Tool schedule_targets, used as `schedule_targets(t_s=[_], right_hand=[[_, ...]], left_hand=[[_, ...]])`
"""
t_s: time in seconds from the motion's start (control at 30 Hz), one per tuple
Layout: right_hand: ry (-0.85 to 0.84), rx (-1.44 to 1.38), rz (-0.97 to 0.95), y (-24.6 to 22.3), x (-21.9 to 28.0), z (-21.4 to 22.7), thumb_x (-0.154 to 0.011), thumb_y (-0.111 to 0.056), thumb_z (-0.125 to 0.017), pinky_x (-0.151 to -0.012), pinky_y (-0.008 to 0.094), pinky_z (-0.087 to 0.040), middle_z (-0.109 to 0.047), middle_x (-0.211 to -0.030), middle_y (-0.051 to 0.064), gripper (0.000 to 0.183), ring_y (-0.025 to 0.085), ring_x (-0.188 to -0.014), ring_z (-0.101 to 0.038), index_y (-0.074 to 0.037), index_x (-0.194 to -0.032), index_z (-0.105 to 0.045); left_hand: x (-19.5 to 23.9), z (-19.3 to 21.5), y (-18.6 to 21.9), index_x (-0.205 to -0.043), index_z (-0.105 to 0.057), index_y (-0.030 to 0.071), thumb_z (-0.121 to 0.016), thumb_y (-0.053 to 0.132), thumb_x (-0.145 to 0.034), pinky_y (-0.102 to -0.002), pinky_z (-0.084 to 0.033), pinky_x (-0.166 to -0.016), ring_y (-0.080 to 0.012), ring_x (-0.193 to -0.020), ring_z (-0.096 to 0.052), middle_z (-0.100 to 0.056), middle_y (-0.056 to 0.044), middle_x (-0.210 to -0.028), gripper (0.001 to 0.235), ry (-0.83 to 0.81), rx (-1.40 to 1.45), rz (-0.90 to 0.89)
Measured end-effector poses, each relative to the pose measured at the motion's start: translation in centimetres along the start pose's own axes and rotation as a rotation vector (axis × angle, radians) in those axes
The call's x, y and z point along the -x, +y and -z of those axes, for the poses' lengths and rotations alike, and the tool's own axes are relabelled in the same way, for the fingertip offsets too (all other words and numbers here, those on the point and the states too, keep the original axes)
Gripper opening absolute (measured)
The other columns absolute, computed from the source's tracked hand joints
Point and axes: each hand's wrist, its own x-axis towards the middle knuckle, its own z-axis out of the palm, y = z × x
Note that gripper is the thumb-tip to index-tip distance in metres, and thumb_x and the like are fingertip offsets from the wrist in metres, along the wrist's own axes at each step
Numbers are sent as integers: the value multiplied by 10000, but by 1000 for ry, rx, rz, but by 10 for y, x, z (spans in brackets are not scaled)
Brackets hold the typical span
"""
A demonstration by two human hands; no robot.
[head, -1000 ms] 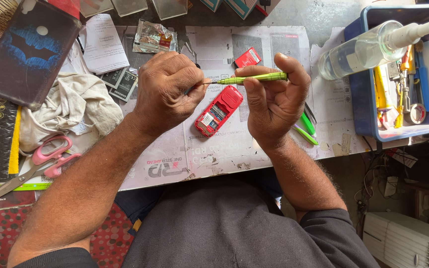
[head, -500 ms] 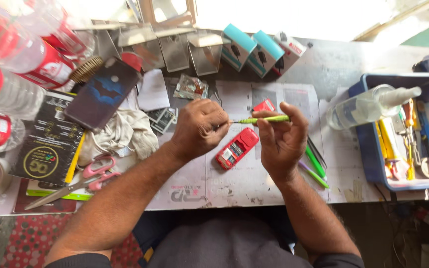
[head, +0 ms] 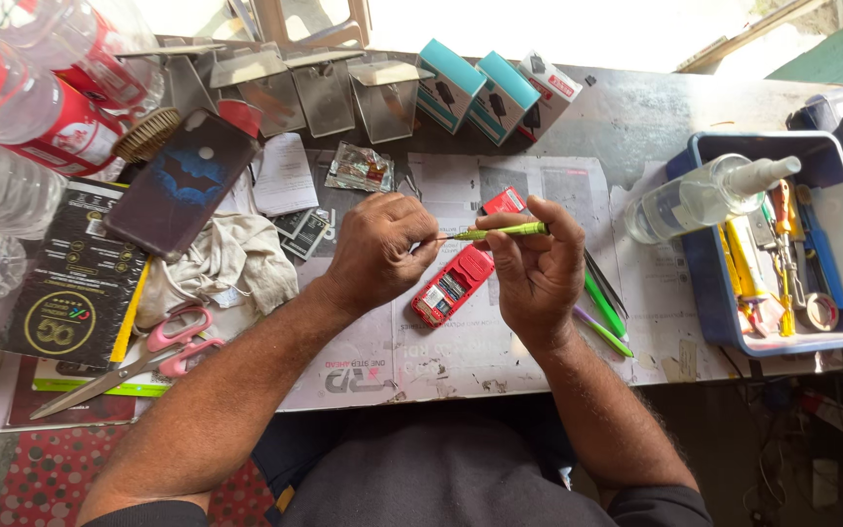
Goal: The person holds a red feature phone, navigates its menu, and removes the back cover and battery. They then use a green screwdriver to unscrew the back cover and place the battery on the table.
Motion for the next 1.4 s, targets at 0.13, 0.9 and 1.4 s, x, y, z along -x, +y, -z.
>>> schedule_targets(t_s=[0.13, 0.9, 1.4], right_hand=[[14, -19, -28, -7, -6, -2, -1111, -20, -575, -941, 362, -662, -707, -1180, 220, 447, 244, -1090, -740, -90, -1473, -323], [8, -11, 5, 6, 2, 5, -1164, -40, -556, -926, 359, -663, -709, -1167, 223, 448, 239, -1042, -747, -117, -1514, -287], [-1, -54, -13, -3, -9, 2, -1185, -56, -546, -943, 363, -671, -707, -1180, 202, 455, 230, -1066, -748, -144, -1542, -277]], left_hand=[[1, -1, 0, -768, -649, 106, -824, 74, -792, -401, -512, -667, -220, -728, -643, -645, -22, -764, 179, -7, -8, -3], [3, -2, -6, -813, -667, 98, -864, 71, -827, -395, -535, -707, -221, -764, -673, -671, -35, -790, 199, 3, 58, -1], [4, -2, -8, -817, -666, 109, -894, 109, -840, -402, -517, -709, -205, -751, -661, -665, -23, -784, 229, -44, 43, -7]])
